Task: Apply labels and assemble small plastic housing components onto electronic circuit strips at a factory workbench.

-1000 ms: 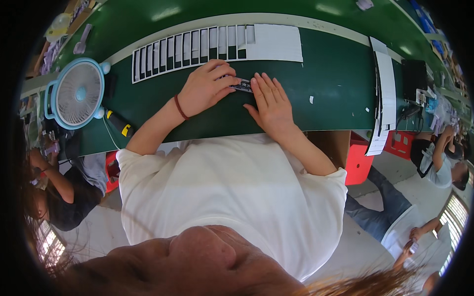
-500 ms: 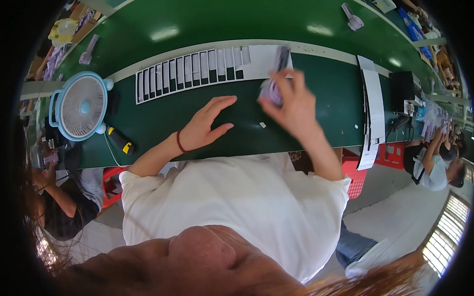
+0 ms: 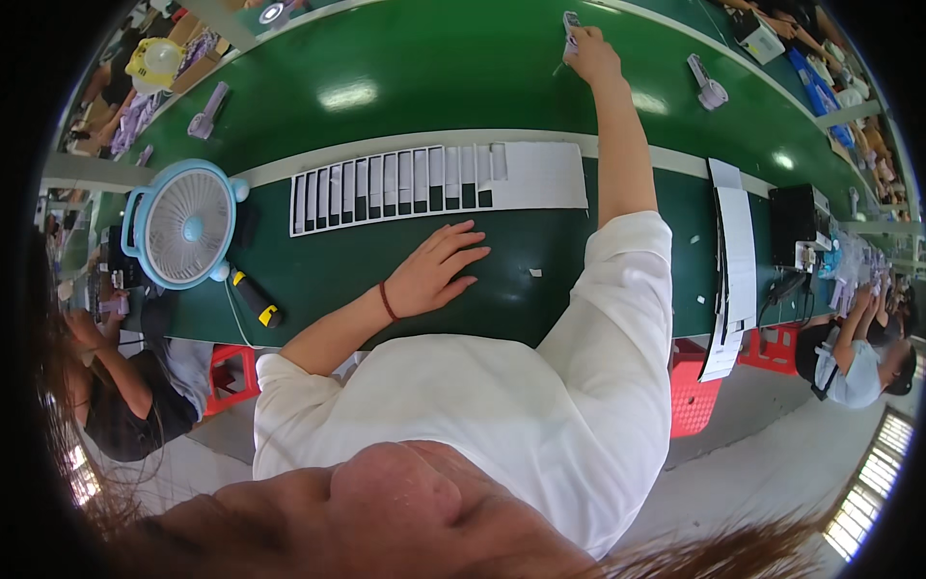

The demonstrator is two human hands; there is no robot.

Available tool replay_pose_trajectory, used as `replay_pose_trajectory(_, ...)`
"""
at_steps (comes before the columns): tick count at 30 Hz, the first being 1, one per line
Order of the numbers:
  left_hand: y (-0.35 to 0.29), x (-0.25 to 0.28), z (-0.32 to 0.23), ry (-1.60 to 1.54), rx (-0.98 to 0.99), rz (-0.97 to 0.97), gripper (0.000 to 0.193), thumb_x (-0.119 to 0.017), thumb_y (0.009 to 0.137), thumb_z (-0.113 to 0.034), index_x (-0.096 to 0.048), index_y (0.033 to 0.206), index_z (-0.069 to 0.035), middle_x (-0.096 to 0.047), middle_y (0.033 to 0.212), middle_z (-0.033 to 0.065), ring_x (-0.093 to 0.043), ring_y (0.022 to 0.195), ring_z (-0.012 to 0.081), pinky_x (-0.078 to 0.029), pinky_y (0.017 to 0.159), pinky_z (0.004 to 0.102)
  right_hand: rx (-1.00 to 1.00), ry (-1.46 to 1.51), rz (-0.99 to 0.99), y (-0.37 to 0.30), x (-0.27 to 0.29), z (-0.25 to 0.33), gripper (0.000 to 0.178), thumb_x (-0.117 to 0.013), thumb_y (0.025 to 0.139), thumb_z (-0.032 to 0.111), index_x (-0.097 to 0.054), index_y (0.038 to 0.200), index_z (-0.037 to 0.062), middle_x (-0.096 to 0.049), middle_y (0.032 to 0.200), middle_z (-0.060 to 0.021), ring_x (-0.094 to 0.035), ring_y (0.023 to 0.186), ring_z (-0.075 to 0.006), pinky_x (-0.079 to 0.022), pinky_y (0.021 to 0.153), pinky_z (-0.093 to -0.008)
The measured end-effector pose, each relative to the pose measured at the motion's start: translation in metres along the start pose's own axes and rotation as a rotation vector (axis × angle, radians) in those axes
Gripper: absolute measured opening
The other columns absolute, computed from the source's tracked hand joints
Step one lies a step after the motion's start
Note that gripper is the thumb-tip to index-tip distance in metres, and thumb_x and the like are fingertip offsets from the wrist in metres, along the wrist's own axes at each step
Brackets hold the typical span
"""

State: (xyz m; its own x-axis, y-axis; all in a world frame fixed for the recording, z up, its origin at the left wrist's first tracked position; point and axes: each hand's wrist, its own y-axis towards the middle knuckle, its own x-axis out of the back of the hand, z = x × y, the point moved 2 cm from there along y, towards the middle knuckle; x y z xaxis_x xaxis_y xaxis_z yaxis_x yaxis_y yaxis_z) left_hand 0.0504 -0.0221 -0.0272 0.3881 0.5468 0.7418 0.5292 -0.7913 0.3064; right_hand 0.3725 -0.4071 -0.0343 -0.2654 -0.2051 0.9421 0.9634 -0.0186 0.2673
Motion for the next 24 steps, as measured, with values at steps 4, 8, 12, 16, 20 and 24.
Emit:
replay_pose_trajectory(4,-0.001,0.003,-0.001,0.027,0.033,-0.012,0.052,-0.075,0.089,-0.013,-0.059,0.137,-0.008,-0.054,0.145,0.0139,-0.044,0.144,0.036,-0.038,0.119,0.053,0.11,0.016,-0.11,-0.039,0.041,0.019,0.063,-0.078,0.087,0.025,-0.054,0.145,0.0149,-0.049,0.149,-0.0218,-0.059,0.124,-0.0453,-0.052,0.103,-0.0495)
replay_pose_trajectory(8,0.0,0.002,0.001,0.009,0.02,-0.002,0.05,-0.075,0.089,-0.013,-0.059,0.136,-0.009,-0.055,0.143,0.0136,-0.046,0.142,0.0365,-0.038,0.119,0.0537,0.284,0.164,-0.072,-0.126,0.086,0.008,0.056,-0.076,0.092,0.031,-0.058,0.143,0.015,-0.047,0.154,-0.0163,-0.062,0.122,-0.0413,-0.054,0.102,-0.0463)
replay_pose_trajectory(12,-0.001,0.002,0.002,0.029,0.039,-0.005,0.048,-0.074,0.09,-0.013,-0.06,0.135,-0.01,-0.055,0.142,0.0127,-0.046,0.142,0.0361,-0.038,0.119,0.0538,0.164,0.04,0.025,-0.245,0.108,-0.002,0.056,-0.07,0.098,0.036,-0.056,0.146,0.011,-0.046,0.155,-0.0192,-0.05,0.137,-0.0416,-0.045,0.11,-0.0497)
replay_pose_trajectory(16,0.0,0.001,0.001,0.071,0.019,-0.011,0.047,-0.073,0.091,-0.014,-0.059,0.135,-0.01,-0.056,0.142,0.0122,-0.047,0.141,0.0355,-0.039,0.119,0.0534,-0.13,-0.202,-0.12,-0.354,0.079,-0.033,0.062,-0.061,0.103,0.04,-0.047,0.153,0.0068,-0.044,0.157,-0.0217,-0.042,0.145,-0.0427,-0.033,0.117,-0.0615)
replay_pose_trajectory(20,-0.002,0.002,0.002,0.061,0.033,-0.03,0.046,-0.073,0.092,-0.014,-0.06,0.135,-0.01,-0.055,0.143,0.0124,-0.047,0.141,0.0361,-0.04,0.118,0.0528,-0.061,0.084,-0.046,-0.396,0.089,0.052,0.056,-0.061,0.104,0.028,-0.048,0.151,0.0006,-0.042,0.159,-0.0204,-0.039,0.148,-0.0412,-0.028,0.121,-0.0602)
replay_pose_trajectory(24,0.007,0.011,0.004,-0.07,0.054,-0.06,0.044,-0.073,0.092,-0.014,-0.061,0.134,-0.009,-0.057,0.141,0.0135,-0.05,0.138,0.0369,-0.042,0.116,0.0495,0.196,0.321,0.152,-0.404,0.098,0.151,0.057,-0.07,0.095,0.014,-0.052,0.148,0.0055,-0.047,0.157,-0.0151,-0.041,0.148,-0.0359,-0.029,0.123,-0.055)
